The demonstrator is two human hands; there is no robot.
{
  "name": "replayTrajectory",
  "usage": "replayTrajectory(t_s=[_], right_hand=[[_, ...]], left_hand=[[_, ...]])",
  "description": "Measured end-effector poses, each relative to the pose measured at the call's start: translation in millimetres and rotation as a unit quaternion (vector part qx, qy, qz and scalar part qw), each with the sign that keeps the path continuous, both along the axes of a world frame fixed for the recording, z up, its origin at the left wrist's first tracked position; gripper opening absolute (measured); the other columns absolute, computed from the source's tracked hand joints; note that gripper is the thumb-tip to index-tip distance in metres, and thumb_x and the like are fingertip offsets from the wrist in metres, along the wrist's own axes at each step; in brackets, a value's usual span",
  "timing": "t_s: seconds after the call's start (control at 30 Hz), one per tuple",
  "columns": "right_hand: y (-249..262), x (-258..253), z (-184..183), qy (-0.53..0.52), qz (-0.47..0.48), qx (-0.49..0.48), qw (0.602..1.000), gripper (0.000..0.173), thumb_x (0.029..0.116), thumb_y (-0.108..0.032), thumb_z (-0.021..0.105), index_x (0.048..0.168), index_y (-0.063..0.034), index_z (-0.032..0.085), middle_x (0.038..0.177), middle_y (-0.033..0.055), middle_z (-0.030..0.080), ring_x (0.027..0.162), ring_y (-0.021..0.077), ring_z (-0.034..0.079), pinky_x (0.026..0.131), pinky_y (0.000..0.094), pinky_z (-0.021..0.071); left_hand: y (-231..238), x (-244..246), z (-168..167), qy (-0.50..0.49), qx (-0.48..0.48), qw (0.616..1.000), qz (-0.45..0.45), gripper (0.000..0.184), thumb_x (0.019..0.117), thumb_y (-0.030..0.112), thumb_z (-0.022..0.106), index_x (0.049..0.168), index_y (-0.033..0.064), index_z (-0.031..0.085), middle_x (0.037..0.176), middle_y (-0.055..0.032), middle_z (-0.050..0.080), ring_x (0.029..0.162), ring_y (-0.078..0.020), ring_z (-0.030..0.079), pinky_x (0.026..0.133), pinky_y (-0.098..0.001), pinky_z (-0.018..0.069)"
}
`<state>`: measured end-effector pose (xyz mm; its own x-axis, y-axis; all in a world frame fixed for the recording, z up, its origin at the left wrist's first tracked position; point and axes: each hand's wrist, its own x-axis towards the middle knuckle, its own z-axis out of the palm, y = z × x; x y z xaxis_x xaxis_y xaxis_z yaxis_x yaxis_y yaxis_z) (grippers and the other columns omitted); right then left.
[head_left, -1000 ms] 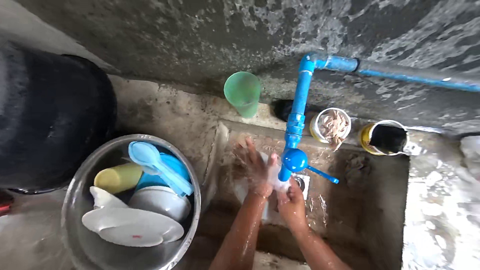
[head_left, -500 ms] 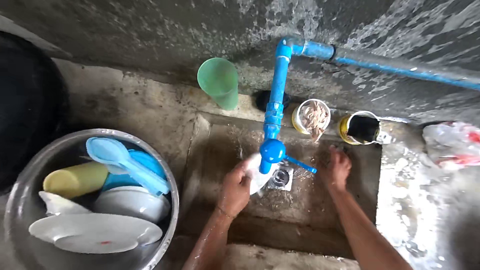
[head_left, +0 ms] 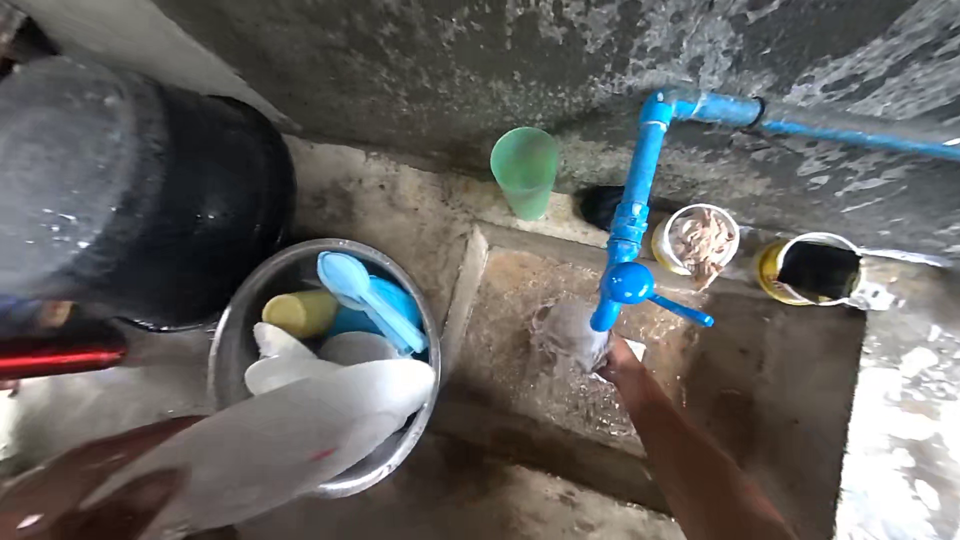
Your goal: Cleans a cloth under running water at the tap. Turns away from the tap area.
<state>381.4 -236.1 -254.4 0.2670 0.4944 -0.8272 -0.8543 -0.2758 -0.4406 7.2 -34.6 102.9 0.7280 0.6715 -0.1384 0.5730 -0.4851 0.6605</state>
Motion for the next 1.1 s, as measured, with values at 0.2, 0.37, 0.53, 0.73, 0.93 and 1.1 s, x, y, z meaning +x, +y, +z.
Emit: replayTrajectory(t_s=[0.2, 0.37, 0.53, 0.73, 0.93, 1.1], right_hand=[[32, -41, -15, 0.186, -0.101, 0.253, 0.944, 0.06, 0.104, -0.053, 0.023, 0.12, -0.0081, 0.058, 0.099, 0.0134, 0.072, 0.09, 0.0288, 0.071, 0.081, 0.0556, 0.0597], [44, -45, 6, 0.221, -0.094, 0.366, 0.899, 0.074, 0.0866, -0.064, 0.064, 0.133, -0.0061, 0.058, 0.122, 0.0224, 0.067, 0.107, 0.0396, 0.068, 0.086, 0.0606, 0.0581], [35, -54, 25, 0.187, -0.105, 0.379, 0.9, 0.059, 0.0953, -0.054, 0.057, 0.134, -0.0088, 0.057, 0.124, 0.0191, 0.067, 0.094, 0.0285, 0.071, 0.071, 0.0382, 0.0614], [22, -43, 64, -0.02, -0.058, 0.1, 0.993, 0.023, 0.1107, -0.014, 0.034, 0.119, -0.0038, 0.054, 0.08, 0.0033, 0.062, 0.062, 0.0079, 0.059, 0.055, 0.0239, 0.0524], [-27, -8, 93, -0.247, 0.011, -0.07, 0.966, 0.035, 0.1106, -0.027, 0.045, 0.119, 0.0039, 0.059, 0.069, 0.0022, 0.057, 0.049, 0.0078, 0.052, 0.045, 0.0245, 0.0467], [-157, 54, 68, -0.566, 0.198, -0.251, 0.76, 0.038, 0.0997, -0.019, 0.062, 0.131, 0.003, 0.062, 0.124, 0.0217, 0.066, 0.116, 0.0321, 0.064, 0.103, 0.0471, 0.0514]], left_hand=[[23, -23, 14, 0.049, -0.108, 0.992, 0.036, 0.027, 0.1013, 0.011, 0.054, 0.122, -0.0033, 0.063, 0.115, 0.0021, 0.07, 0.106, 0.0024, 0.063, 0.096, -0.0223, 0.0531], [64, -53, -43, 0.178, -0.08, 0.977, -0.082, 0.041, 0.1026, 0.029, 0.05, 0.127, -0.0003, 0.065, 0.114, -0.0194, 0.069, 0.103, -0.018, 0.067, 0.092, -0.0436, 0.0536], [70, -27, -79, 0.211, -0.123, 0.965, -0.091, 0.034, 0.1027, 0.018, 0.051, 0.128, -0.001, 0.065, 0.122, -0.024, 0.066, 0.115, -0.0338, 0.064, 0.101, -0.0565, 0.0473], [26, -8, -113, 0.128, 0.116, 0.984, -0.045, 0.046, 0.1019, 0.04, 0.054, 0.133, 0.0077, 0.064, 0.137, -0.0201, 0.059, 0.133, -0.0356, 0.05, 0.114, -0.0526, 0.0354], [-142, 96, -177, -0.044, 0.081, 0.991, -0.096, 0.028, 0.1053, 0.028, 0.052, 0.122, 0.0149, 0.069, 0.135, -0.0118, 0.062, 0.135, -0.0278, 0.05, 0.114, -0.0439, 0.0369], [-185, 98, -278, 0.105, 0.059, 0.991, 0.065, 0.047, 0.1032, 0.035, 0.043, 0.132, 0.0053, 0.066, 0.141, -0.0259, 0.057, 0.136, -0.0541, 0.044, 0.114, -0.0687, 0.0289]])
